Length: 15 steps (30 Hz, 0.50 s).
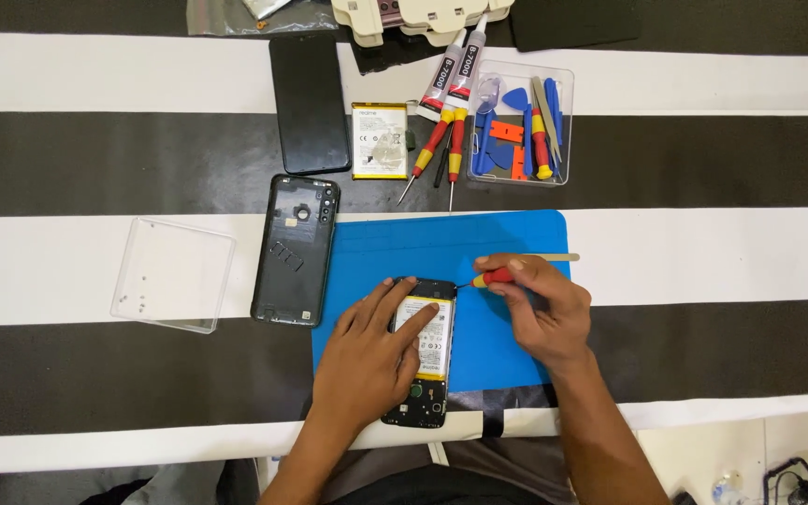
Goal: Disassembling or reassembling a mobile phone using a precision screwdriver on a repair bench.
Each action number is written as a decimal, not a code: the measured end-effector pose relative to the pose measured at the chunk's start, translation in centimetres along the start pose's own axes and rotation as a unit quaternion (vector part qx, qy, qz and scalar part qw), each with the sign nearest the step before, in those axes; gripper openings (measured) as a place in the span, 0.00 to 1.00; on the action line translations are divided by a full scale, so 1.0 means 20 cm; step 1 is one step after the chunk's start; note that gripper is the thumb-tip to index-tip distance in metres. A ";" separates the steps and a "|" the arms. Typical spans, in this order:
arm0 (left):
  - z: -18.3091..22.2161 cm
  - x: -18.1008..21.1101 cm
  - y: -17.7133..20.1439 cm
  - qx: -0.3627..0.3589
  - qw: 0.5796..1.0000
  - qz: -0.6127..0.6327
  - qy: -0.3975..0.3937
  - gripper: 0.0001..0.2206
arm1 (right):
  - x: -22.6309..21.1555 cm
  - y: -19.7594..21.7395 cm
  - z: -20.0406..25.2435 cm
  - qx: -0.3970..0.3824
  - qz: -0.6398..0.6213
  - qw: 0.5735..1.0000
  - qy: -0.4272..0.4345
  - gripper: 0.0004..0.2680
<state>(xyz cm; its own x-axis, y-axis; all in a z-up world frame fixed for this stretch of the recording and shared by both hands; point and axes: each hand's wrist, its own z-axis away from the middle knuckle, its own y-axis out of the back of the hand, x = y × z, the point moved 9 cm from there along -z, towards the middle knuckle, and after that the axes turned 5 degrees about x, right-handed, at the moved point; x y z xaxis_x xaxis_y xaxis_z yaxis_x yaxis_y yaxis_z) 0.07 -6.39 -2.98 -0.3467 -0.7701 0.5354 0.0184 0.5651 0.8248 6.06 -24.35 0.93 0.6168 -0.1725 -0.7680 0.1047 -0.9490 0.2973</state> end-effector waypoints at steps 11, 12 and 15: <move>-0.01 0.02 0.02 0.015 1.000 -0.008 -0.011 0.19 | 0.00 0.03 0.05 0.014 0.081 0.994 0.067 0.18; 0.00 0.02 0.02 0.019 1.000 -0.008 -0.012 0.19 | 0.00 0.03 0.05 0.008 0.086 0.994 0.066 0.18; -0.01 0.02 0.03 0.022 1.000 -0.009 -0.019 0.19 | -0.03 -0.01 -0.02 -0.015 0.018 1.000 0.021 0.17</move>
<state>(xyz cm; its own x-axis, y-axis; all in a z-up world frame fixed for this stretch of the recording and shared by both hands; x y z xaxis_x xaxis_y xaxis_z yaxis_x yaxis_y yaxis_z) 0.08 -6.48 -2.28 -0.3815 -0.7692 0.5127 -0.0295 0.5644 0.8250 5.89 -24.01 1.56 0.6529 -0.1947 -0.7320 0.1044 -0.9341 0.3415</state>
